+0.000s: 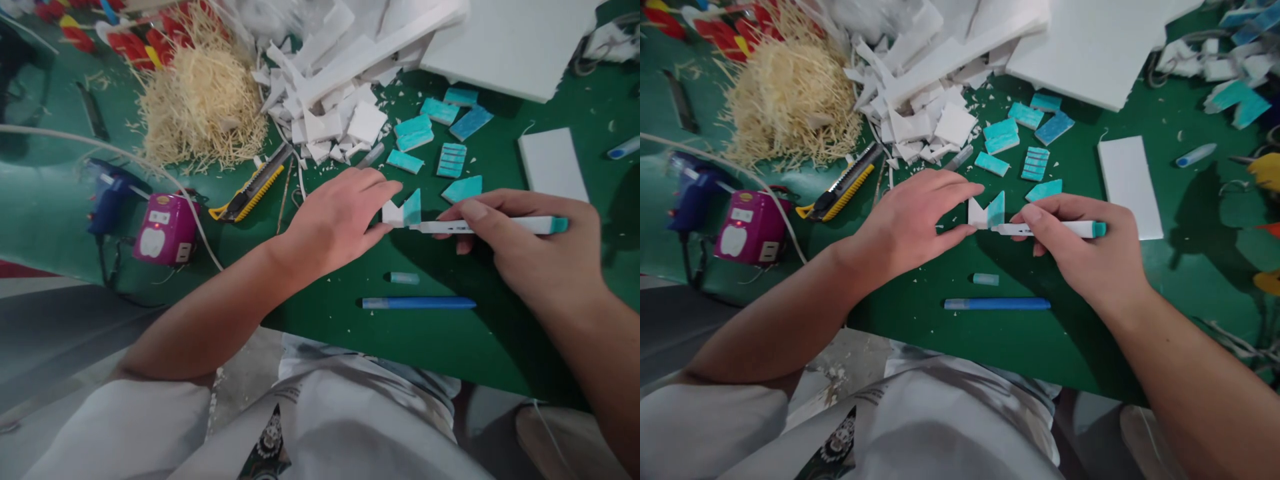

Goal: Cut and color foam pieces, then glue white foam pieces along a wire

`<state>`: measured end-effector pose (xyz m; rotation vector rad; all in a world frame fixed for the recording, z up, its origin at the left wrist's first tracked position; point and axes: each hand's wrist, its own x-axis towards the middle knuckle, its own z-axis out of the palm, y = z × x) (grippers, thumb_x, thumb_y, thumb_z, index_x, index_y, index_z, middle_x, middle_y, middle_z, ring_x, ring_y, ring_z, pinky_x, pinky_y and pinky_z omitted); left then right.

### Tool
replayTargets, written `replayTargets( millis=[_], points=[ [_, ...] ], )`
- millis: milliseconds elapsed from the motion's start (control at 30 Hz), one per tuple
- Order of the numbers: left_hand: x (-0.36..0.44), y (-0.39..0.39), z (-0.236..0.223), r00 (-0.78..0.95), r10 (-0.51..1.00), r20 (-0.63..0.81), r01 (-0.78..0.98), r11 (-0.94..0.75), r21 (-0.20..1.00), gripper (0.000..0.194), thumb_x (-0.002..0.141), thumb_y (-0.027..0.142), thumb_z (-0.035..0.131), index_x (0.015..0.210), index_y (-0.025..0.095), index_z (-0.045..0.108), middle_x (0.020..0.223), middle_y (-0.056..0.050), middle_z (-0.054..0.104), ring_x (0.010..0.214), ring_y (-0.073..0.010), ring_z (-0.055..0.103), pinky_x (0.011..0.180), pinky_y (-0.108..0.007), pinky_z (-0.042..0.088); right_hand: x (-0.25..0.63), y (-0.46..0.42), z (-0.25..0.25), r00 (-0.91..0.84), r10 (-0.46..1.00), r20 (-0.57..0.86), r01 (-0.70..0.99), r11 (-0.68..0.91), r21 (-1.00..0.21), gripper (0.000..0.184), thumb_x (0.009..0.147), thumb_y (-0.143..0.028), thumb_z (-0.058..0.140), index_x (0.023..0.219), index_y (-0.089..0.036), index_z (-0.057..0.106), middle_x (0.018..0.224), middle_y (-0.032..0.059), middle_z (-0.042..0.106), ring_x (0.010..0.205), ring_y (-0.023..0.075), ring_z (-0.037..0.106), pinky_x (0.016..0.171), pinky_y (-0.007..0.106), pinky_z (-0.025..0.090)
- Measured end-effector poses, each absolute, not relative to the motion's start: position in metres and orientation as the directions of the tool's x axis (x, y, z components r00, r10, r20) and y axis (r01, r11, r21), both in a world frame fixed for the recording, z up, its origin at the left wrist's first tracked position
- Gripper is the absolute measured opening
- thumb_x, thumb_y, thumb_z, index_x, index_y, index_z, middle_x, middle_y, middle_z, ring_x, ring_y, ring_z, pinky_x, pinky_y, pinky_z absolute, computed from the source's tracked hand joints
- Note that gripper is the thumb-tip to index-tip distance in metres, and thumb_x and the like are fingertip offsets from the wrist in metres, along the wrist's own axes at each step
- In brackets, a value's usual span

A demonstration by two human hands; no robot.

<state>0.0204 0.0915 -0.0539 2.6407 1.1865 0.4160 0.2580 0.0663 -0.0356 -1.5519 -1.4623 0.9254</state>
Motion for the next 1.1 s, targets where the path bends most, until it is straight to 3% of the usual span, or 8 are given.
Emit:
replayTargets(
  millis=[300,467,633,767,867,967,1100],
  points=[
    [0.02,0.092,-0.055,0.666,0.723,0.182,0.66,-0.685,0.308,0.041,0.105,0.026,0.066,0.144,0.013,0.065,0.137,-0.014,0.075,0.125,-0.0291,0.071,0.111,-0.044,0.056,0.262,0.064,-0.04,0.034,0.999,0.04,0.479,0.019,-0.877,0.01,0.088,-0.037,0.084,0.087,-0.029,0.088,0.064,-0.0014,0.069,0.059,0.015,0.063,0.057,0.031,0.054],
    [0.02,0.091,-0.057,0.68,0.7,0.216,0.633,-0.71,0.309,0.039,0.105,0.024,0.065,0.142,0.012,0.065,0.137,-0.013,0.075,0.128,-0.0277,0.07,0.113,-0.042,0.056,0.262,0.066,-0.041,0.02,0.999,0.036,0.432,0.024,-0.902,0.024,0.087,-0.034,0.081,0.064,-0.027,0.082,0.062,-0.0013,0.071,0.05,0.0112,0.055,0.048,0.028,0.048],
    [0.02,0.091,-0.057,0.68,0.705,0.201,0.638,-0.705,0.31,0.037,0.106,0.025,0.062,0.142,0.013,0.065,0.136,-0.013,0.075,0.127,-0.0276,0.071,0.112,-0.043,0.057,0.264,0.066,-0.049,0.011,0.994,0.107,0.412,0.093,-0.906,0.015,0.09,-0.034,0.08,0.077,-0.032,0.087,0.058,-0.0043,0.068,0.053,0.0101,0.06,0.051,0.024,0.048],
    [0.02,0.091,-0.057,0.681,0.703,0.202,0.642,-0.707,0.296,0.038,0.105,0.024,0.063,0.142,0.013,0.065,0.135,-0.013,0.075,0.126,-0.028,0.071,0.11,-0.043,0.057,0.266,0.065,-0.051,0.011,0.994,0.11,0.411,0.095,-0.906,0.023,0.091,-0.031,0.079,0.069,-0.033,0.085,0.059,-0.0044,0.07,0.05,0.0084,0.057,0.048,0.024,0.043],
    [0.02,0.092,-0.057,0.68,0.703,0.208,0.645,-0.708,0.288,0.038,0.105,0.025,0.064,0.141,0.013,0.065,0.134,-0.013,0.075,0.124,-0.0283,0.071,0.109,-0.043,0.058,0.266,0.064,-0.048,0.047,0.995,0.085,0.433,0.056,-0.9,0.018,0.091,-0.032,0.079,0.074,-0.033,0.087,0.059,-0.0038,0.071,0.053,0.0099,0.06,0.052,0.025,0.046],
    [0.019,0.092,-0.058,0.687,0.693,0.218,0.632,-0.718,0.292,0.038,0.105,0.024,0.064,0.141,0.012,0.066,0.134,-0.013,0.075,0.126,-0.0277,0.071,0.111,-0.042,0.058,0.267,0.064,-0.047,0.039,0.999,0.034,0.434,0.014,-0.901,0.021,0.088,-0.032,0.081,0.067,-0.031,0.085,0.06,-0.0025,0.072,0.051,0.0106,0.06,0.05,0.026,0.046],
    [0.019,0.092,-0.058,0.675,0.708,0.207,0.645,-0.703,0.3,0.037,0.106,0.026,0.063,0.141,0.015,0.065,0.135,-0.012,0.075,0.125,-0.0278,0.071,0.11,-0.044,0.058,0.267,0.065,-0.049,0.038,0.994,0.104,0.42,0.079,-0.904,0.018,0.091,-0.036,0.08,0.074,-0.032,0.087,0.059,-0.0025,0.071,0.054,0.0134,0.064,0.052,0.028,0.051]
  ],
)
